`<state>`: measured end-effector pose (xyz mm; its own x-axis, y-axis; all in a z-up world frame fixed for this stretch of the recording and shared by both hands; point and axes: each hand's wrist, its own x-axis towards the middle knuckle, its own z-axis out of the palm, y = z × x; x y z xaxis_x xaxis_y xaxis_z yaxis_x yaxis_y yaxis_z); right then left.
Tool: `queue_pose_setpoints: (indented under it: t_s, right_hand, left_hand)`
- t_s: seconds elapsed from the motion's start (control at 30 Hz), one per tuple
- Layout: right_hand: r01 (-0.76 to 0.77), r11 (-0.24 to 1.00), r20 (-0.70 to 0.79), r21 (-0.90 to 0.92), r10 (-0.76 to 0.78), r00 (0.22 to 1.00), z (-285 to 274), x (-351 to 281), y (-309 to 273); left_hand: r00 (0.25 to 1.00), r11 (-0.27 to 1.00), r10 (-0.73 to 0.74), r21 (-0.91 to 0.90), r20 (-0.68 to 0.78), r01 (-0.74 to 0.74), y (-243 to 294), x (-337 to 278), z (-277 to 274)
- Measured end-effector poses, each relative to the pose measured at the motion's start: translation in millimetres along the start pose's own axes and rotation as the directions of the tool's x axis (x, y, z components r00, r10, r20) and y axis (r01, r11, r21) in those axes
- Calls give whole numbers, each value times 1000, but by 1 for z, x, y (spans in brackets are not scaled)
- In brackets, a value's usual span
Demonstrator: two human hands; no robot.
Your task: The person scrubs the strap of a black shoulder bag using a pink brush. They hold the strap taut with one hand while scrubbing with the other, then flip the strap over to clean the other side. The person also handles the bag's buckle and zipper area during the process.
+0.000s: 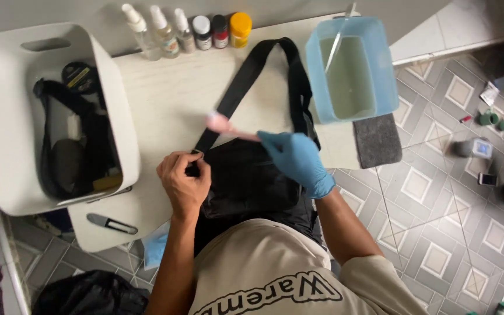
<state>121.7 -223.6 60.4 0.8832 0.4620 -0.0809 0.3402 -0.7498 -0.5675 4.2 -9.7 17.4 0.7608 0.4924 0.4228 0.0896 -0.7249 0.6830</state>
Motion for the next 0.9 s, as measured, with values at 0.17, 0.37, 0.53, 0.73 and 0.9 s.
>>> queue_pose_setpoints:
  t_s: [0.17, 0.37, 0.53, 0.73, 0.9]
  right_hand:
    - [-98, 994, -12, -53, 98, 995, -7, -4, -14]
    - [-98, 994, 47, -49, 101, 994, 2, 0, -16]
    - [-121, 993, 34, -8, 122, 992, -5, -5, -37]
    - [-173, 985, -50, -22, 172, 984, -11, 4, -21]
    - [-207, 976, 176, 63, 193, 965, -11, -8, -39]
  left_hand:
    - [999, 1000, 11, 11, -31, -11, -16, -6, 5]
    - [998, 1000, -21, -24, -67, 19, -16, -7, 7]
    - [998, 999, -20, -32, -59, 18, -21, -7, 6]
    - [997, 999, -16, -33, -69, 14, -25, -10, 8]
    - [999, 999, -12, -38, -51, 10, -27, -9, 7]
